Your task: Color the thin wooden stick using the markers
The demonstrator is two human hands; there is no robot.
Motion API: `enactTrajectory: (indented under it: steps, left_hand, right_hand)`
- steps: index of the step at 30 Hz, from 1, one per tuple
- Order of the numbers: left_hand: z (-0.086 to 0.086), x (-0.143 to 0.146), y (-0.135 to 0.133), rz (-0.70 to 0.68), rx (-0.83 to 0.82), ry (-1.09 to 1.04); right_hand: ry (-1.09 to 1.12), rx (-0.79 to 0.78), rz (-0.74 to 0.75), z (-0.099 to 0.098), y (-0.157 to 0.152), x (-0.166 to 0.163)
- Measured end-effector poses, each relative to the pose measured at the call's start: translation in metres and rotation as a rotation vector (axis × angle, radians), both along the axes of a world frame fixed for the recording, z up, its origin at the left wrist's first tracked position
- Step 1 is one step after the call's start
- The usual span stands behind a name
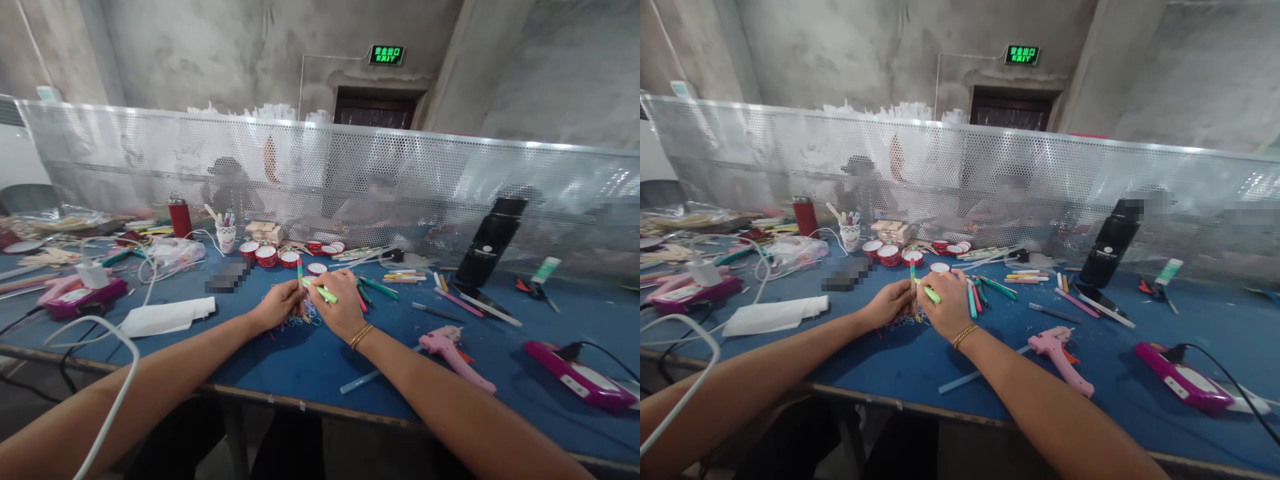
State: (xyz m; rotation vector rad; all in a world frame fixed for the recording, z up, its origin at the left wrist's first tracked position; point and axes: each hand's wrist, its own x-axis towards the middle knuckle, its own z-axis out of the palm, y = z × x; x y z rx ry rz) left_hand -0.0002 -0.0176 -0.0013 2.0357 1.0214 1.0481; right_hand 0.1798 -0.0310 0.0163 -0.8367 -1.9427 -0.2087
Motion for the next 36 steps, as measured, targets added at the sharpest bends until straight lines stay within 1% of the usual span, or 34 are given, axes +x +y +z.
enactTrajectory:
  steps: [11, 21, 29, 36]
  left_hand:
    - [-0.0041, -0.0006, 0.004, -0.02, -0.002, -0.025]
    - [-0.0008, 0.0007, 0.0014, -0.013, 0.008, -0.029]
    - [-0.0033, -0.001, 0.0043, -0.007, 0.028, -0.013]
    - [0.0008, 0.0007, -0.0003, 0.008, -0.001, 0.001]
  right_hand:
    - [0.021, 0.0, 0.002, -0.0007, 0.0002, -0.0001]
    - [0.01, -0.006, -0.007, -0.0006, 0.0008, 0.0]
    - [-0.004, -0.004, -0.017, 0.001, 0.0001, -0.0006]
    - [-0.006, 0.002, -0.022, 0.0012, -0.0002, -0.0003]
